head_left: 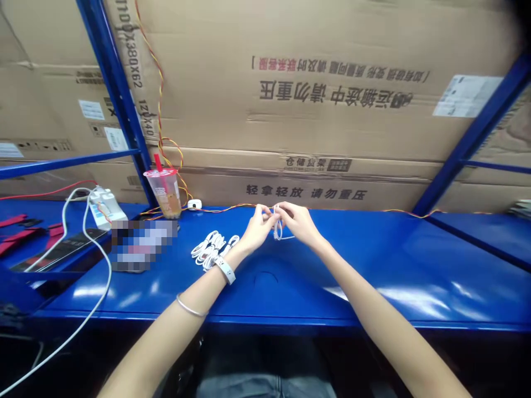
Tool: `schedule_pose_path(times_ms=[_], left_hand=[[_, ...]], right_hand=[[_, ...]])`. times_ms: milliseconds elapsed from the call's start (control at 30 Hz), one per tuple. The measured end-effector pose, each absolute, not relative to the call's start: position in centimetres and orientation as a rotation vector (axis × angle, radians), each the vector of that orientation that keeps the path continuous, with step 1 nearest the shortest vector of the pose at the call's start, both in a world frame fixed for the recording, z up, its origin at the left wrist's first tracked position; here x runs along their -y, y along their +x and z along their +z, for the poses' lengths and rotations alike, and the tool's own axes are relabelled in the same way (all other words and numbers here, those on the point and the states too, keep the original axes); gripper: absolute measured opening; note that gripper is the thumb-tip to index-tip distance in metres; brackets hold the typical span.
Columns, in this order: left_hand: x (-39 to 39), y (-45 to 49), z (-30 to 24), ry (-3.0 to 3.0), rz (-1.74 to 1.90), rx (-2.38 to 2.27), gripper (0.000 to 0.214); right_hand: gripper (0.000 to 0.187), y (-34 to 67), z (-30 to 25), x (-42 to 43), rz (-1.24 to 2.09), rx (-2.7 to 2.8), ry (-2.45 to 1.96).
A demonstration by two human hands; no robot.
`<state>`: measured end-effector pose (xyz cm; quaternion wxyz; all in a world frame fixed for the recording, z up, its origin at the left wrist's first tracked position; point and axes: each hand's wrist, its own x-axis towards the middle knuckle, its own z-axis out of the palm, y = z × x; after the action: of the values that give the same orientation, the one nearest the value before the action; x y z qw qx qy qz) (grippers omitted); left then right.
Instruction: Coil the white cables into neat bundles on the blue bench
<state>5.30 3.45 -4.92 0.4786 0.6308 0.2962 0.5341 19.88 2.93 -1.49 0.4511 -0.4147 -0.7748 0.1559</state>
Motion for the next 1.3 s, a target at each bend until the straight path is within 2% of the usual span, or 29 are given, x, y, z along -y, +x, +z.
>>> schedule_pose_path(times_ms=[133,333,500,667,800,900,1000,1133,1300], left_hand=[[-3.2,5.3,-4.7,1.482,1.181,-0.729,0.045],[-2.7,4.7,-4.3,1.489,1.018,-0.638,0.047],[-2.8,4.3,-4.3,1.417,0.975,-0.553,0.038],[-3.1,3.9,-3.6,1.244,1.089,-0.599,0.027],[-3.6,3.5,-3.3,1.088,1.239,-0.676,0.021],[-3.9,3.1,-3.3,1.006,1.318,-0.687,0.019],[-4.0,2.7,-3.2,0.959,1.374,-0.675,0.017],[-4.0,2.8,-2.8,1.013,1.334,-0.692,0.017],[-3.4,3.8,-3.0,1.363,1.234,-0.846,0.032]], right_hand=[[0.032,20.0,-2.0,-3.5,0.453,1.863,-1.01],[0.03,20.3,-2.3,-3.9,0.346,1.853,-1.069],[0.031,19.9,-2.2,-3.7,0.431,1.872,-1.066],[0.041,22.3,-1.4,-4.4,0.509,1.963,-1.118],[0.035,26.1,-0.7,-5.2,0.466,2.098,-1.325],[0.045,27.7,-0.7,-5.5,0.608,2.28,-1.339],[0.042,27.8,-0.8,-5.5,0.678,2.326,-1.281],[0.03,26.8,-0.7,-5.2,0.537,2.199,-1.314],[0.034,24.9,-0.5,-4.5,0.561,2.088,-1.25]])
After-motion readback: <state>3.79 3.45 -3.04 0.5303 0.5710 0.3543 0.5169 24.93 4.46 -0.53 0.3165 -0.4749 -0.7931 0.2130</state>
